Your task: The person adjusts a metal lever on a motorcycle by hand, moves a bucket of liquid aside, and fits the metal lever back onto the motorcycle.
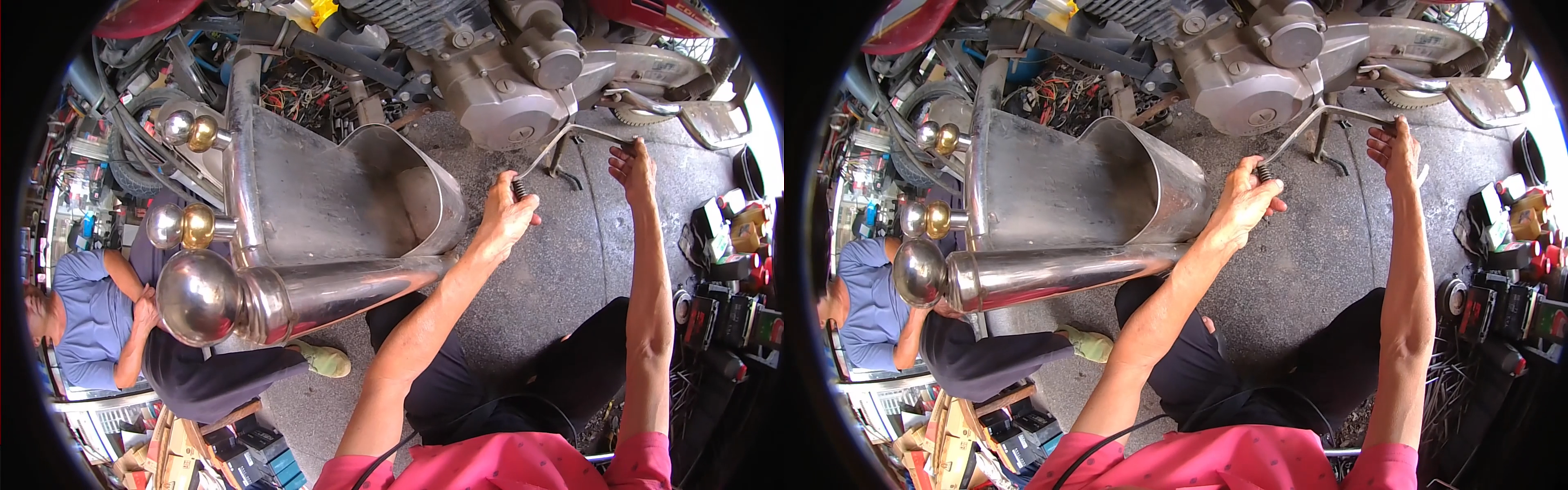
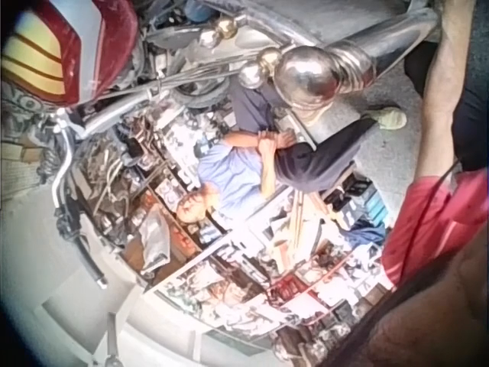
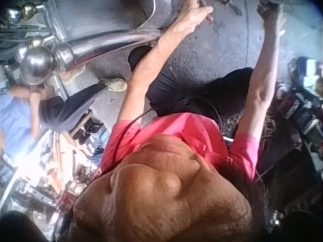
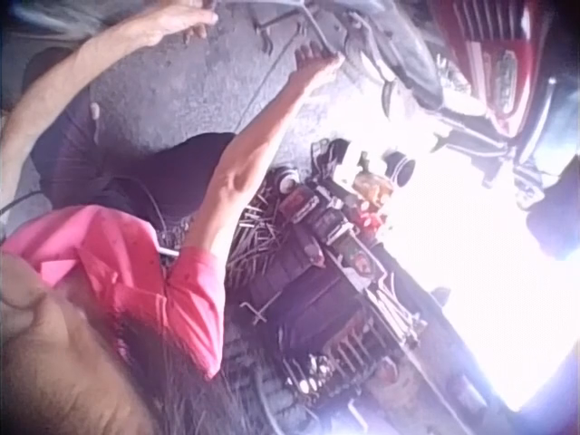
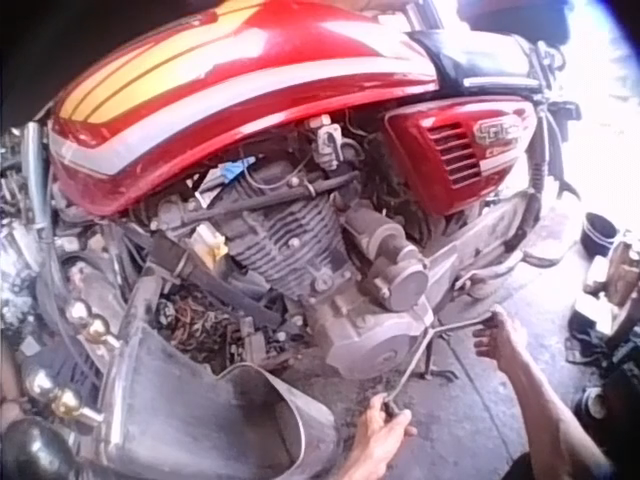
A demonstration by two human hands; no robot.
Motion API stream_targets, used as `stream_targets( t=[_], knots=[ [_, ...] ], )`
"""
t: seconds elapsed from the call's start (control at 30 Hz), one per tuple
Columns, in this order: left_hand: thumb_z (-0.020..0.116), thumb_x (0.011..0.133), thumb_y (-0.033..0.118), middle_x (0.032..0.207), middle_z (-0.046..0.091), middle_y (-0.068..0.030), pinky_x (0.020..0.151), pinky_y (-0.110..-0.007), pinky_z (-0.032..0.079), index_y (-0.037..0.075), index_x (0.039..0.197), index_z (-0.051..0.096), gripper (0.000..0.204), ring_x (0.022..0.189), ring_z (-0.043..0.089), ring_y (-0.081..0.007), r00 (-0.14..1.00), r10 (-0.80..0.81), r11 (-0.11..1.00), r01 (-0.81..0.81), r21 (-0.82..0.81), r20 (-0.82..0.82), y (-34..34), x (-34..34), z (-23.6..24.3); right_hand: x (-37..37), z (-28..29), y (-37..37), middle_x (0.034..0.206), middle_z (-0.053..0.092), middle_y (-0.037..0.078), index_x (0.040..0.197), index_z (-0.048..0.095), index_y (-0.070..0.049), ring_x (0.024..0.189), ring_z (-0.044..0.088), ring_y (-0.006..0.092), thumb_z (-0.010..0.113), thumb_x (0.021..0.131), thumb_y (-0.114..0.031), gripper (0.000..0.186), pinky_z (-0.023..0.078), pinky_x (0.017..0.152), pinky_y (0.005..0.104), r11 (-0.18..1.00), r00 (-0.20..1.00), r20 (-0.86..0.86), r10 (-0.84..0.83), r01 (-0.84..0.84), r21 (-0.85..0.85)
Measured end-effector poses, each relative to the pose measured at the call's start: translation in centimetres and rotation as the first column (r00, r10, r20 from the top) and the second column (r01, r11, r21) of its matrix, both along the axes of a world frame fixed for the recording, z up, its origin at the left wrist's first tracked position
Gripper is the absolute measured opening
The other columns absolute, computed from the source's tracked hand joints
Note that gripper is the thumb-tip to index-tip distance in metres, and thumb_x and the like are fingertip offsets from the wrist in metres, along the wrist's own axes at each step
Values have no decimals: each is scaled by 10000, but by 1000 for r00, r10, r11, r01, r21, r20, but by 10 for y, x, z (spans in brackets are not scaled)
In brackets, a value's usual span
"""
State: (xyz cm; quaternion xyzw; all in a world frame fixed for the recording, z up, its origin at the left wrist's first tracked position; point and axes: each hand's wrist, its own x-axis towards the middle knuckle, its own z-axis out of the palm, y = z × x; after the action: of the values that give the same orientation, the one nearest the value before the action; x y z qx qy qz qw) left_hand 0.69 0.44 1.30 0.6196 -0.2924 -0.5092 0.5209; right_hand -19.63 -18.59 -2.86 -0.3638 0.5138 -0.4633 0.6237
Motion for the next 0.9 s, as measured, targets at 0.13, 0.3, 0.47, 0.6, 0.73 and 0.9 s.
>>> stream_targets(
  t=[0.13,0.3,0.47,0.6,0.73,0.9],
  knots=[
    [566,799,78,824,567,-100,487,-224,447,-52,1266,321,543,585,594,-129,1000,2,1000,-2,13,-7,-1,0,0,0,-2,-2,846,643,133,1003,528,10,604,603,164,453,893,-419,450,518,520,265,1000,1000,16,-5,5,10],
    [565,804,82,845,581,-120,491,-223,446,-43,1272,321,543,605,605,-145,999,4,1000,-3,28,-32,-3,0,3,0,2,-1,867,647,132,1004,526,7,609,605,159,478,886,-410,436,519,522,265,1000,999,-42,-4,4,-16],
    [550,821,89,840,589,-122,495,-226,447,-37,1276,327,522,614,609,-150,1000,-4,999,4,32,-2,-1,4,2,7,5,1,833,647,139,1007,519,25,578,609,169,474,896,-378,420,520,484,261,1000,999,-35,-26,25,-9],
    [543,823,84,830,595,-122,493,-226,446,-39,1277,327,518,607,607,-149,1000,4,1000,-3,27,-18,-1,2,4,6,6,1,825,647,136,993,521,25,573,607,160,461,904,-359,398,520,482,256,999,999,-39,-23,21,-44],
    [523,823,61,827,603,-127,484,-227,445,-39,1268,335,494,593,605,-149,1000,7,999,-6,41,-23,-1,3,5,4,7,1,808,650,127,971,528,17,570,605,151,435,917,-335,369,520,482,253,999,999,-23,-25,24,-40],
    [494,823,31,830,605,-127,476,-228,445,-36,1252,350,458,590,605,-149,1000,11,999,-11,40,-23,-3,4,5,6,7,1,803,650,125,966,533,14,569,604,152,428,918,-336,368,520,484,255,999,999,-40,-24,22,-45]
  ],
)
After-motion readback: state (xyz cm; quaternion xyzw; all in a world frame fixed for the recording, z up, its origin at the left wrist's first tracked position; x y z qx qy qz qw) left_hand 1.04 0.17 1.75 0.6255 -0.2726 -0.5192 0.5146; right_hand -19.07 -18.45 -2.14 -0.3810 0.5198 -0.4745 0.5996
